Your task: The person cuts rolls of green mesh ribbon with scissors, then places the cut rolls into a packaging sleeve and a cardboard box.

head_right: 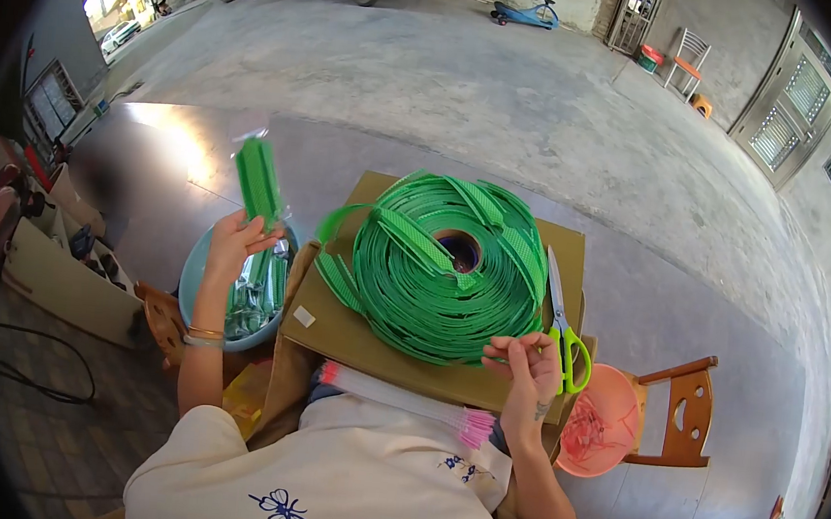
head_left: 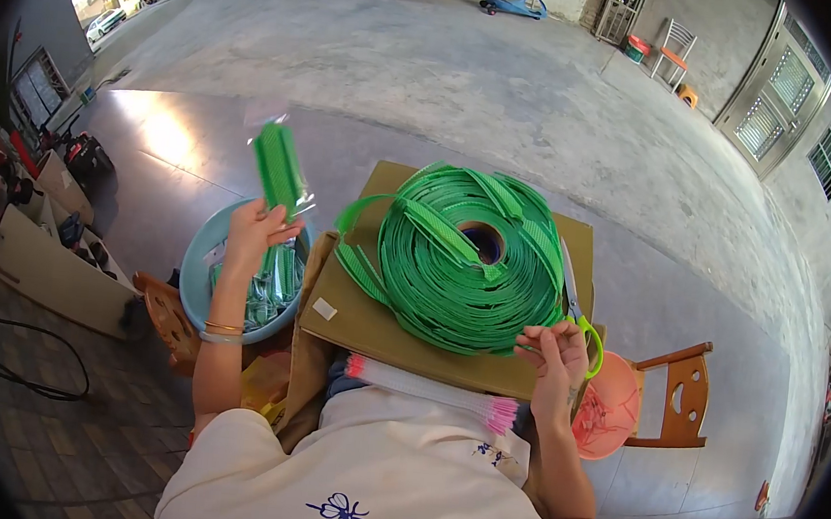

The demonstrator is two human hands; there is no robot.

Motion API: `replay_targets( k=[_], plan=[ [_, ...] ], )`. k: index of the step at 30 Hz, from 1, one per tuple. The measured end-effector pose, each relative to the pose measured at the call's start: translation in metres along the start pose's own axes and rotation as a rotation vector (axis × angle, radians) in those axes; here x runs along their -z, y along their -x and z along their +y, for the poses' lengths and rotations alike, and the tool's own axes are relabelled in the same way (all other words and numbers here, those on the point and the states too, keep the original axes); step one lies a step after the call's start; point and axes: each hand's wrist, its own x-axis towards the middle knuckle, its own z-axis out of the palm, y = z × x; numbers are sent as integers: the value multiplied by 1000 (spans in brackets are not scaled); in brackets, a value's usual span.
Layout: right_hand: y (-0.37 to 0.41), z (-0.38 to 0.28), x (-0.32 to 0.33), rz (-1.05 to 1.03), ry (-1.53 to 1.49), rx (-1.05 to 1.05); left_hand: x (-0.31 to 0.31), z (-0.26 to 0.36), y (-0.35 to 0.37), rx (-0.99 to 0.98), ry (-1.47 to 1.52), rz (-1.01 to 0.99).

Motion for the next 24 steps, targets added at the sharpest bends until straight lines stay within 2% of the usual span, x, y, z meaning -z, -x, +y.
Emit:
replay_targets(
  k=[1,3,5,6,8,9,10,11,14,16,19,21,24],
  plan=[
    [0,-1,0,13,-4,2,30,-11,-4,18,4,25],
    [-4,-3,2,-6,14,-6,98,-65,-7,201,-24,64],
    [-5,-5,6,1,41,0,129,-94,8,293,-849,161],
    [-5,-8,8,8,48,24,136,-107,15,318,-989,192],
    [-10,-12,10,16,73,70,142,-121,7,193,-1162,191],
    [-14,-11,15,32,83,79,145,-126,-2,50,-1187,162],
    [-17,-14,18,48,88,105,130,-118,-7,-95,-1204,138],
    [-19,-17,21,61,91,131,113,-109,-16,-146,-1124,120],
    [-26,-22,30,109,147,207,8,-33,-19,-333,-814,64],
    [-31,-23,35,136,215,262,-44,-3,-14,-390,-742,-135],
    [-41,-15,52,158,501,328,-103,13,-8,-688,-869,-305],
    [-43,-11,56,152,526,337,-129,13,-13,-855,-904,-346],
    [-45,-4,64,146,593,315,-146,-4,-33,-1073,-1212,-359]
  ],
)
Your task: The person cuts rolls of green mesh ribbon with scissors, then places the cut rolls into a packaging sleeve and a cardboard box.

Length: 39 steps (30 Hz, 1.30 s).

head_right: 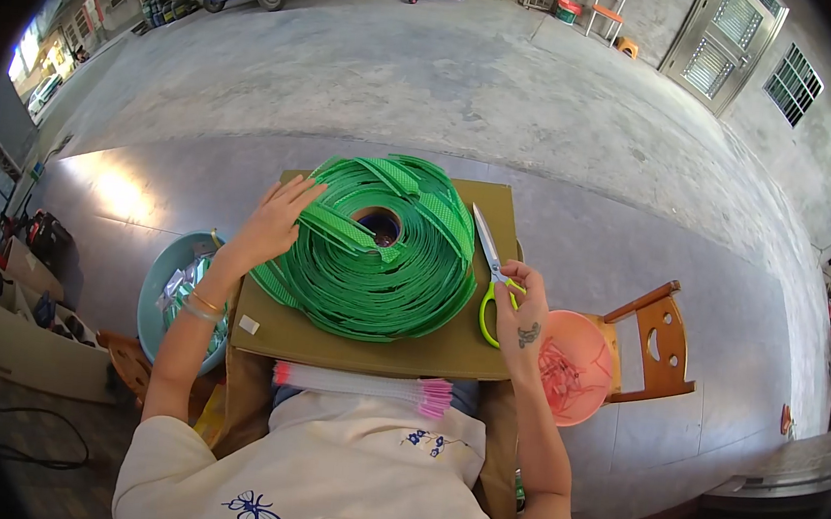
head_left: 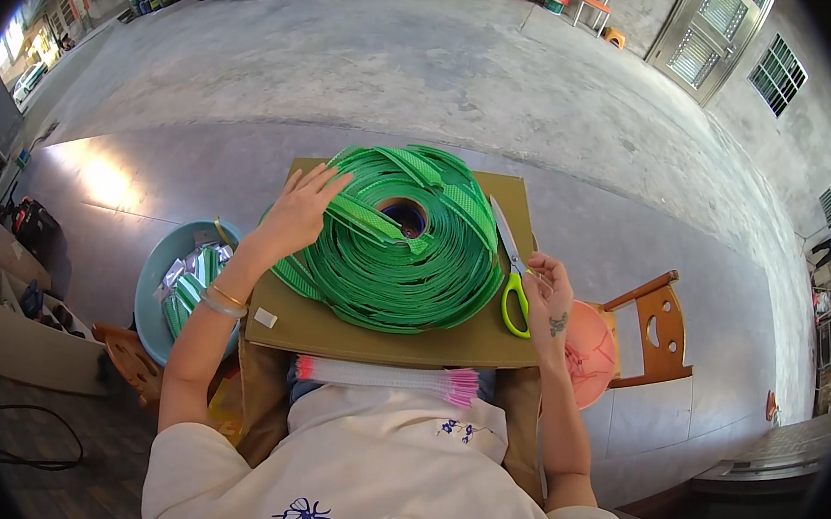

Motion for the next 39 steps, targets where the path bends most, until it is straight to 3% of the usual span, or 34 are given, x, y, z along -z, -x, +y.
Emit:
replay_targets(
  k=[3,6,8,14,17,20,21,24,27,30,33,39],
  plan=[
    [0,9,1,-10,83,-6,-12,-23,-4,93,-6,-263],
    [-2,13,3,10,153,4,0,-29,0,266,183,-36],
    [-2,15,4,15,202,10,29,-31,8,309,127,57],
    [-2,25,-7,-4,159,12,75,-101,81,549,228,95],
    [-3,12,-17,-81,147,-33,120,-72,87,896,269,-29],
    [-4,4,-22,-147,231,-50,126,-78,109,962,302,-97],
    [-4,8,-23,-156,234,-60,125,-82,115,860,229,-143],
    [-7,20,-22,-166,213,-95,118,-80,120,1019,272,-158],
    [-8,21,-15,-150,191,-118,110,-78,115,1045,247,-279],
    [-4,2,-13,-80,260,-44,82,-91,131,582,-73,-267],
    [5,-31,-12,-63,281,37,76,-46,84,752,379,-215],
    [37,-96,-22,-260,116,82,27,37,23,748,1904,-672]
  ],
)
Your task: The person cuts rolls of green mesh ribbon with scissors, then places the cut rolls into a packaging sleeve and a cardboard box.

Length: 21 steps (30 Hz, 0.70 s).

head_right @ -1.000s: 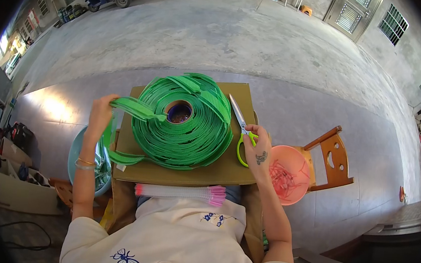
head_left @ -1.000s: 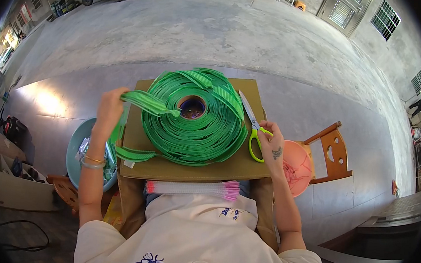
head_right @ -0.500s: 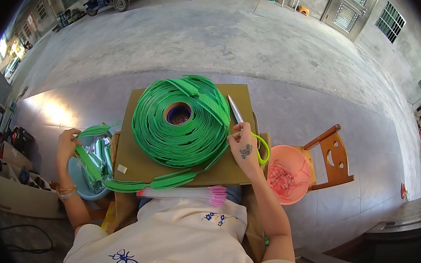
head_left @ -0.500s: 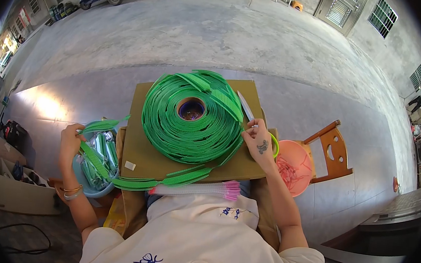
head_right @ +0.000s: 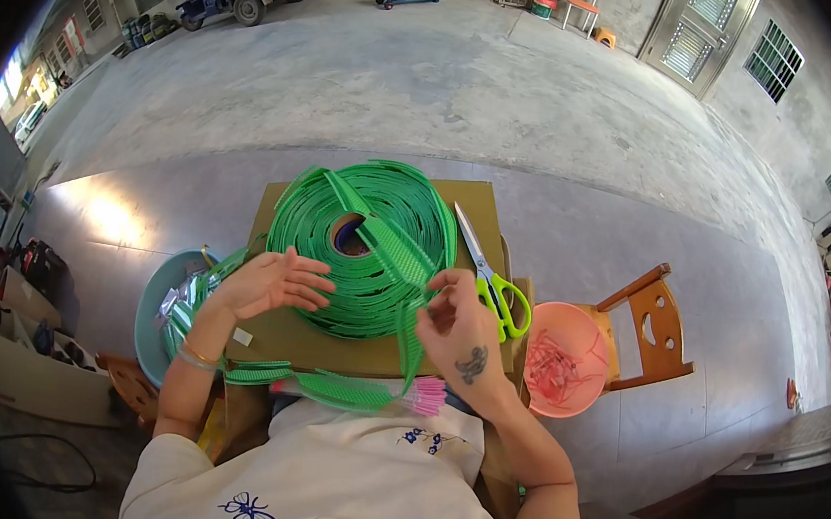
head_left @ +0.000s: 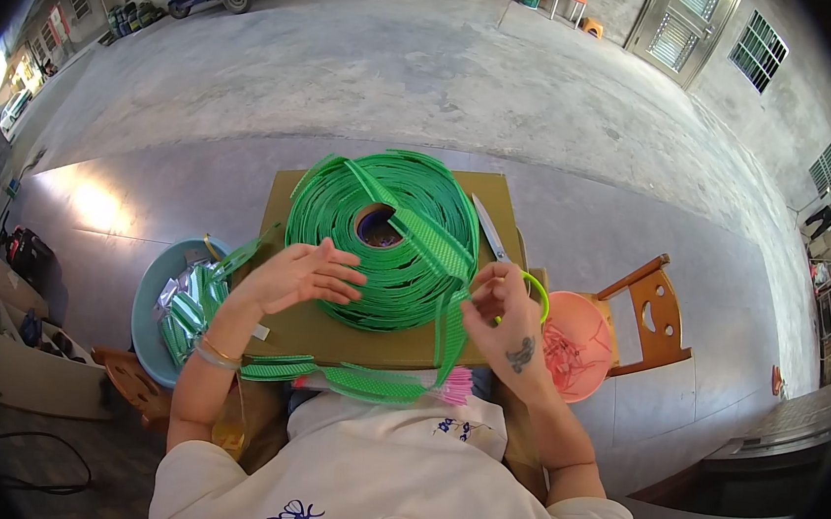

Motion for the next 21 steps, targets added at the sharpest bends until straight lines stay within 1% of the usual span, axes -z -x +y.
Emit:
replay_targets(
  k=[3,4,6,7,9,10,12,13,15,17,19,21],
  plan=[
    [13,-18,-16,-138,-27,121,-11,-14,-39,-43,266,114],
    [17,-21,-23,-185,-32,160,-14,-8,-44,-71,332,194],
    [20,-23,-41,-264,61,326,-15,11,-54,-125,465,355],
    [21,-24,-47,-304,107,409,-6,15,-62,-178,451,397],
    [23,-26,-54,-388,107,458,28,17,-81,-288,420,480],
    [22,-26,-55,-430,107,484,49,18,-87,-312,371,488],
    [15,-18,-45,-340,138,374,85,18,-91,-354,278,502],
    [11,-11,-35,-296,155,317,85,23,-85,-344,251,500],
    [-6,8,-11,-60,236,150,83,32,-67,-320,202,497],
    [-21,41,13,123,429,111,80,44,-47,-269,151,454],
    [-22,79,30,134,634,59,81,55,-32,-187,153,437],
    [-18,100,37,49,673,-30,92,62,-21,-195,117,456]
  ],
)
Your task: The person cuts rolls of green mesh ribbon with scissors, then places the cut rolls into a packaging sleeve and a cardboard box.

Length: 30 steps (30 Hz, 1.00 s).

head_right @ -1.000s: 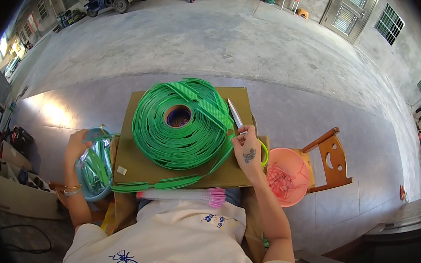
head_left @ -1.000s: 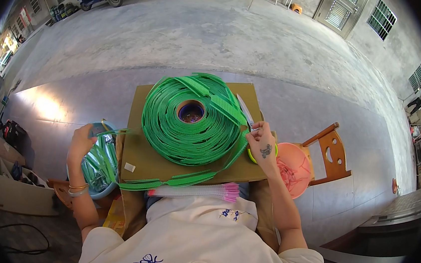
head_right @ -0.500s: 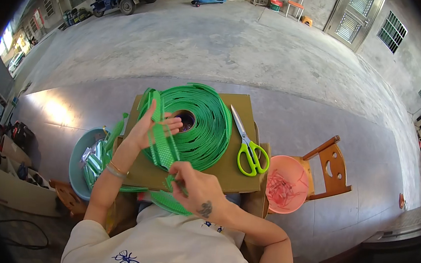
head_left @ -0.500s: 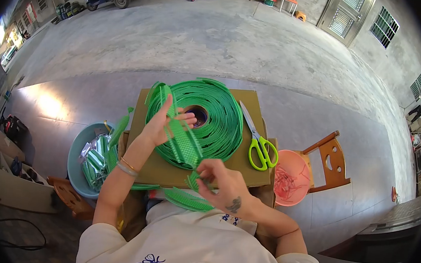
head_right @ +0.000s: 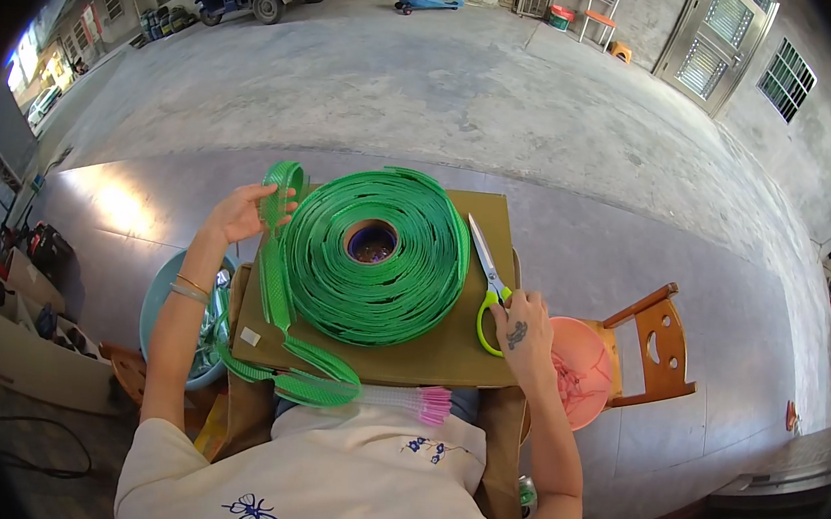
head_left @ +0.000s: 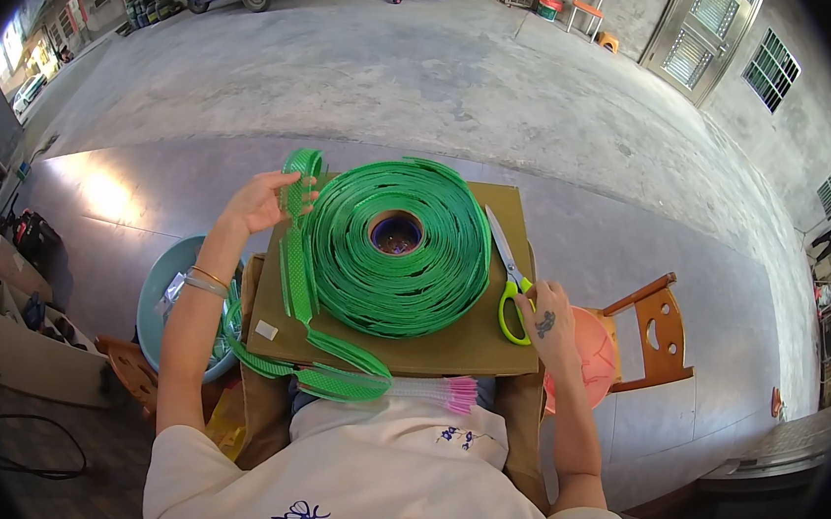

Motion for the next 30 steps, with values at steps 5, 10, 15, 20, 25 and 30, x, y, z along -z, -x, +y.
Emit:
replay_targets(
  k=[5,10,15,20,25,30],
  plan=[
    [4,17,-15,-58,16,-86,30,21,-4,-49,-103,34],
    [0,27,-20,-34,5,-103,14,42,3,-66,-136,44],
    [-5,52,-31,12,-52,-61,-2,59,6,-86,-108,100],
    [-5,53,-24,-1,-287,-283,0,74,19,-110,-174,147],
    [-9,42,-13,76,-975,-433,-1,78,45,-40,-295,-107],
    [-4,-3,19,-314,-1585,-242,-27,57,79,-145,-381,-238]
  ],
)
